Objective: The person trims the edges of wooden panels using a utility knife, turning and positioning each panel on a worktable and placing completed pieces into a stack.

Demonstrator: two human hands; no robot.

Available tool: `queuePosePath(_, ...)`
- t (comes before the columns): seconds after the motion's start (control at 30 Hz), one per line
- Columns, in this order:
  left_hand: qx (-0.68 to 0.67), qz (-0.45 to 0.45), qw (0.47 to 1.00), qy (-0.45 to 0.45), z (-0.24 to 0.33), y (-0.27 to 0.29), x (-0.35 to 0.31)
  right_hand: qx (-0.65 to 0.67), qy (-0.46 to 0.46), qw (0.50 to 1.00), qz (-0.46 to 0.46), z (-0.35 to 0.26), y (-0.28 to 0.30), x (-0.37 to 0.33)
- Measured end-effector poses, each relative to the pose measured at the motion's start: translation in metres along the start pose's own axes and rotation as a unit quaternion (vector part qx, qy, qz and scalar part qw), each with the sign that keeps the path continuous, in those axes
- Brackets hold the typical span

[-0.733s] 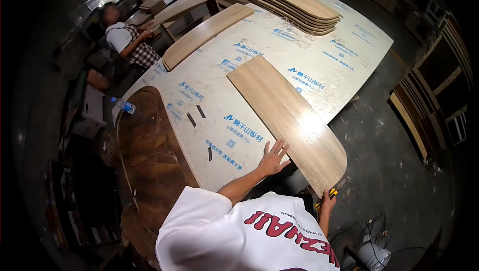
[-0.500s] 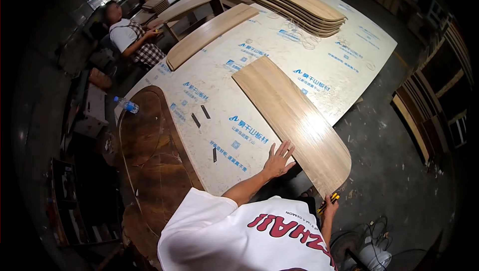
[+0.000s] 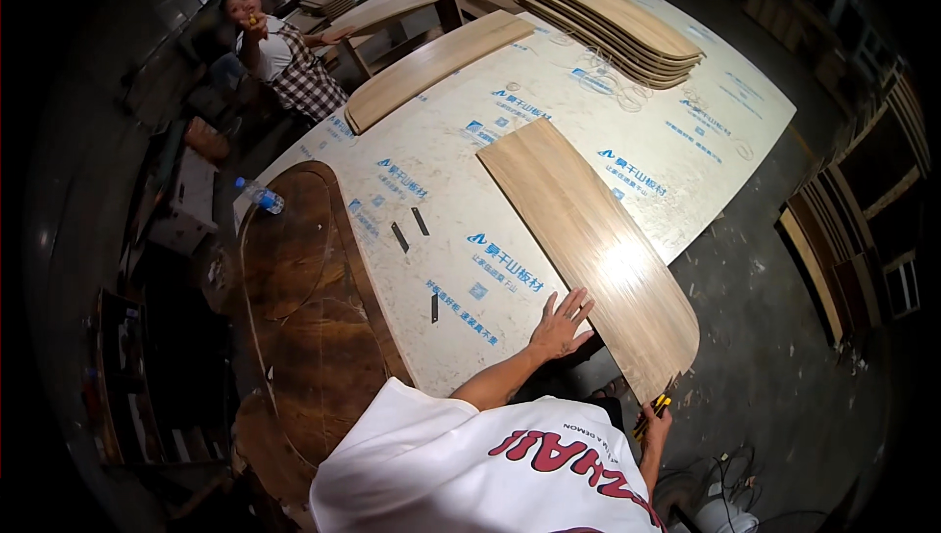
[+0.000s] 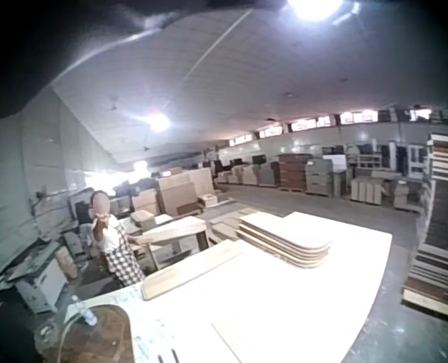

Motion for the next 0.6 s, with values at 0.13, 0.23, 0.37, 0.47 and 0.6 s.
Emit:
queuePosePath(0.13,0.003,-0.020,1.000,0.009,0.002,0.001,-0.002,-0.002,-0.005,1.000,0.000,-0.003,-0.004,-0.012)
queuePosePath(0.23,0.000,-0.024,1.000,0.009,0.004,0.002,-0.003,0.006,-0.010,1.000,0.001,-0.005,-0.006,-0.018)
queuePosePath(0.37,-0.003,-0.029,1.000,0.010,0.004,0.004,-0.001,-0.002,0.004,1.000,0.000,-0.005,-0.004,-0.011)
queuePosePath(0.47,-0.003,-0.021,1.000,0.007,0.004,0.004,0.004,-0.011,0.027,1.000,0.010,-0.007,0.000,-0.005)
queuePosePath(0.6,-0.005,-0.012,1.000,0.013,-0.004,0.005,0.007,-0.018,0.009,1.000,0.004,-0.011,-0.009,-0.002)
Point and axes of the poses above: each hand's wrist, its own x-axis towards the middle knuckle, its own y-axis out of the back of the hand, z = x × y, the point moved 9 cm from there along x, towards the middle knuckle, and after that the axes turned 10 degrees about -y, right-handed, at the moved point
